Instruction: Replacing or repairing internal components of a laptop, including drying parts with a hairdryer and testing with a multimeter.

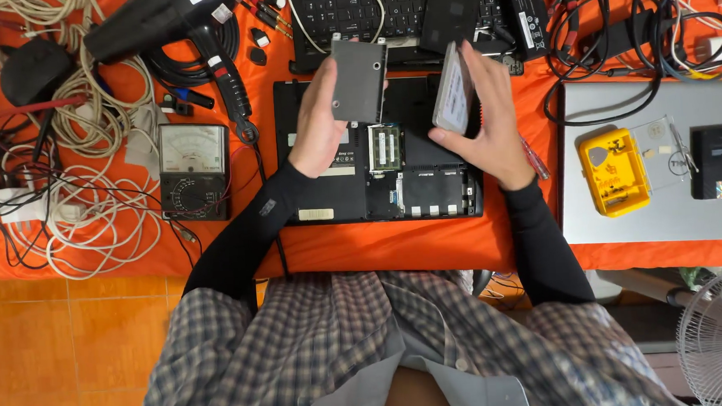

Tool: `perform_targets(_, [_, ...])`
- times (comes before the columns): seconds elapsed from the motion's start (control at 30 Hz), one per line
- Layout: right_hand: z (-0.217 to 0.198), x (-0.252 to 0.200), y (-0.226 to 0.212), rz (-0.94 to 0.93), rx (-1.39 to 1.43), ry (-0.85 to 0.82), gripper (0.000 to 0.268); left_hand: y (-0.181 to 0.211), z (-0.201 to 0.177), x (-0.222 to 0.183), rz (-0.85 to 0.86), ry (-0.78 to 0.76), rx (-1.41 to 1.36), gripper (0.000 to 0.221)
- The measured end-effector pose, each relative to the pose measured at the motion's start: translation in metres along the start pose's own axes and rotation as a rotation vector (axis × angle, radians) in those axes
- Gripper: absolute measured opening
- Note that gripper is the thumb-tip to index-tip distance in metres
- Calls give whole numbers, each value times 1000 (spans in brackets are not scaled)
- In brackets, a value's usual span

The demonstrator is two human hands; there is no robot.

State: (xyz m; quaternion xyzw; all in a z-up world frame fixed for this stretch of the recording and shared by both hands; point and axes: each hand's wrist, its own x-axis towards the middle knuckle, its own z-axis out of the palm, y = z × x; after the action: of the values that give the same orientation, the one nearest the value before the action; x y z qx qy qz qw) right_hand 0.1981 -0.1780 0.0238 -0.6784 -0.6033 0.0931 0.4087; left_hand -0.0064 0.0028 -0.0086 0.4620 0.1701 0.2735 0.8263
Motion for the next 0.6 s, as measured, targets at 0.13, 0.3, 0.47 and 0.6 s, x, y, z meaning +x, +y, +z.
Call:
perform_targets(0.13, [-7,-18,0,-34,-177,-71,99,5,-11,-27,43,53,2,58])
perform_targets(0.3, [-1,-32,3,-20,-163,-114,99,5,-41,-61,247,356,312,59])
perform_targets(0.47, [7,-35,11,-42,-154,-144,100,-14,-71,-65,236,436,153,63])
perform_targets(0.6, [5,-33,4,8,-130,-171,98,-18,-73,-60,210,562,166,73])
